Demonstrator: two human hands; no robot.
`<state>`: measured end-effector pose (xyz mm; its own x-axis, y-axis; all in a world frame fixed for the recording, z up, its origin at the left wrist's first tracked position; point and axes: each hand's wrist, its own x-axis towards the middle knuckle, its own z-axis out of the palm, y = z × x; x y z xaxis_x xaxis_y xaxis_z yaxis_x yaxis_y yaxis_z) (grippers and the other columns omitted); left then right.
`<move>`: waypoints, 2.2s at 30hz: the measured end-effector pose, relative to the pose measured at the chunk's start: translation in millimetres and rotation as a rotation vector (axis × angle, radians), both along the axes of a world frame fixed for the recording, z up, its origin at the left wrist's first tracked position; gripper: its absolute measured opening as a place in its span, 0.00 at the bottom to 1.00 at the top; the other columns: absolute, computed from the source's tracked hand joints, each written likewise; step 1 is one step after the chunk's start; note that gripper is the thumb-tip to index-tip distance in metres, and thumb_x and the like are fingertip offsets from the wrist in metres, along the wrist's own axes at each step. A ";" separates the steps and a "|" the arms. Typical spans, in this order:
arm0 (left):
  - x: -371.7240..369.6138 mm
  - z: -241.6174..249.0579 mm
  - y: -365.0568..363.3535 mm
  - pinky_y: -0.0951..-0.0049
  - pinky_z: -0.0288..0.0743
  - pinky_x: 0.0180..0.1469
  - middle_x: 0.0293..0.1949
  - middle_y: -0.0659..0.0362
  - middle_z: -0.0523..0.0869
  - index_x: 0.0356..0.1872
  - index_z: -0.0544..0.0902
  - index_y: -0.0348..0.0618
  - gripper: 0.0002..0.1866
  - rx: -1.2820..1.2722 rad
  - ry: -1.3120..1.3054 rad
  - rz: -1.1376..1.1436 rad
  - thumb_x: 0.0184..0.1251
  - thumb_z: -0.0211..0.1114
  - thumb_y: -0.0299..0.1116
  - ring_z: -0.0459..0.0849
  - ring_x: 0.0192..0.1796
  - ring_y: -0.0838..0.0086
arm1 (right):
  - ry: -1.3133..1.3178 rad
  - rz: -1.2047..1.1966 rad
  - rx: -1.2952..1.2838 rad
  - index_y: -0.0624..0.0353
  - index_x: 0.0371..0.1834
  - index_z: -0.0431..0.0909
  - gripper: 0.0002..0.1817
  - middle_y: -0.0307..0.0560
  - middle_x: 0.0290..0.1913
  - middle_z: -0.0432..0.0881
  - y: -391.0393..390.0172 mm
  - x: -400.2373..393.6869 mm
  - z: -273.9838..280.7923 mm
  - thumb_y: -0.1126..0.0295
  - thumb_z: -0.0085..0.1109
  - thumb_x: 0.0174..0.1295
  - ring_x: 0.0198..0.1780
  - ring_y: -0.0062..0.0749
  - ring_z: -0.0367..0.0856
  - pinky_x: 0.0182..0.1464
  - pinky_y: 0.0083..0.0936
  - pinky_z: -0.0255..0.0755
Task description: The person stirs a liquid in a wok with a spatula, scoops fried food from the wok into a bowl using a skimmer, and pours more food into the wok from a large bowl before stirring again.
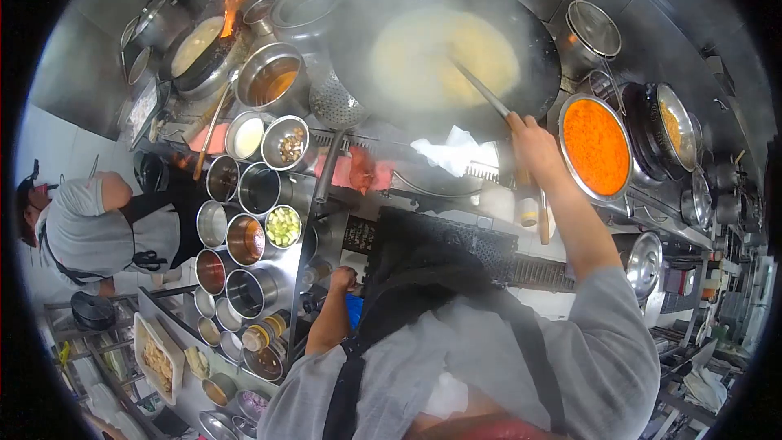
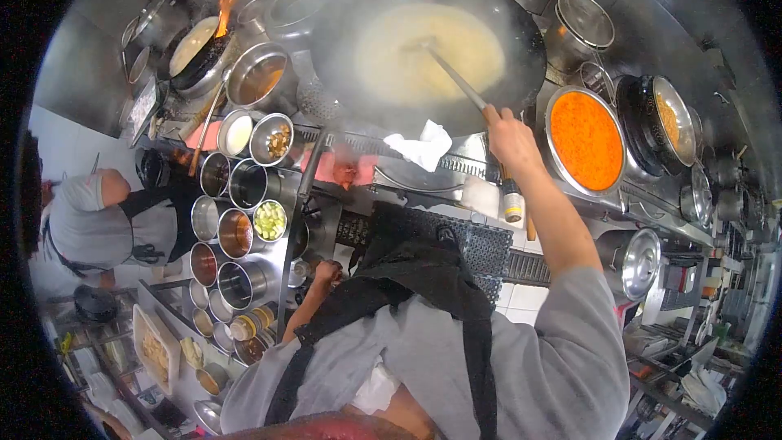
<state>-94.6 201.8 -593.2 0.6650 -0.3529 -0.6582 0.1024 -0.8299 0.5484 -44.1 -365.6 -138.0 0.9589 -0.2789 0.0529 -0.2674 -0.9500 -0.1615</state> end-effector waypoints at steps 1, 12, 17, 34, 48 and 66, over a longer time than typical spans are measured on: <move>-0.4 1.9 4.1 0.62 0.79 0.39 0.32 0.57 0.87 0.26 0.86 0.51 0.07 0.005 -0.008 0.001 0.46 0.63 0.38 0.87 0.38 0.65 | -0.020 -0.015 -0.017 0.54 0.52 0.69 0.14 0.59 0.38 0.78 -2.9 13.9 -8.1 0.69 0.45 0.63 0.41 0.58 0.80 0.44 0.48 0.75; -36.7 146.7 -19.9 0.63 0.81 0.38 0.23 0.53 0.86 0.25 0.85 0.42 0.16 0.288 0.070 -0.029 0.57 0.53 0.41 0.87 0.29 0.65 | -0.107 -0.165 -0.010 0.55 0.46 0.75 0.12 0.65 0.38 0.81 -69.6 39.1 19.0 0.65 0.44 0.65 0.45 0.59 0.79 0.49 0.49 0.72; -58.5 27.3 14.2 0.64 0.82 0.38 0.19 0.55 0.85 0.23 0.85 0.43 0.17 0.418 0.113 -0.121 0.59 0.52 0.41 0.87 0.24 0.68 | -0.126 -0.196 0.029 0.49 0.52 0.78 0.16 0.62 0.38 0.81 -98.1 -37.3 55.3 0.62 0.52 0.62 0.44 0.56 0.80 0.46 0.46 0.72; 36.4 -6.7 -58.7 0.59 0.79 0.38 0.32 0.53 0.86 0.24 0.85 0.50 0.09 0.150 -0.033 -0.410 0.41 0.67 0.41 0.86 0.36 0.58 | -0.093 -0.033 0.241 0.52 0.51 0.80 0.16 0.55 0.41 0.83 -12.0 -100.6 40.7 0.67 0.57 0.59 0.40 0.45 0.83 0.44 0.32 0.75; -26.4 160.0 -14.2 0.66 0.82 0.38 0.25 0.50 0.86 0.25 0.84 0.40 0.14 0.353 -0.037 0.080 0.55 0.58 0.40 0.87 0.29 0.65 | -0.051 -0.137 0.150 0.52 0.54 0.70 0.15 0.62 0.43 0.80 -16.4 67.3 -6.6 0.65 0.42 0.67 0.48 0.60 0.78 0.51 0.50 0.71; 24.3 109.4 -64.4 0.60 0.79 0.44 0.36 0.55 0.87 0.34 0.87 0.54 0.13 0.272 0.043 -0.153 0.58 0.55 0.43 0.85 0.42 0.57 | -0.128 -0.212 0.087 0.50 0.56 0.77 0.20 0.59 0.40 0.82 -91.4 -114.5 93.7 0.67 0.58 0.57 0.43 0.52 0.81 0.46 0.41 0.74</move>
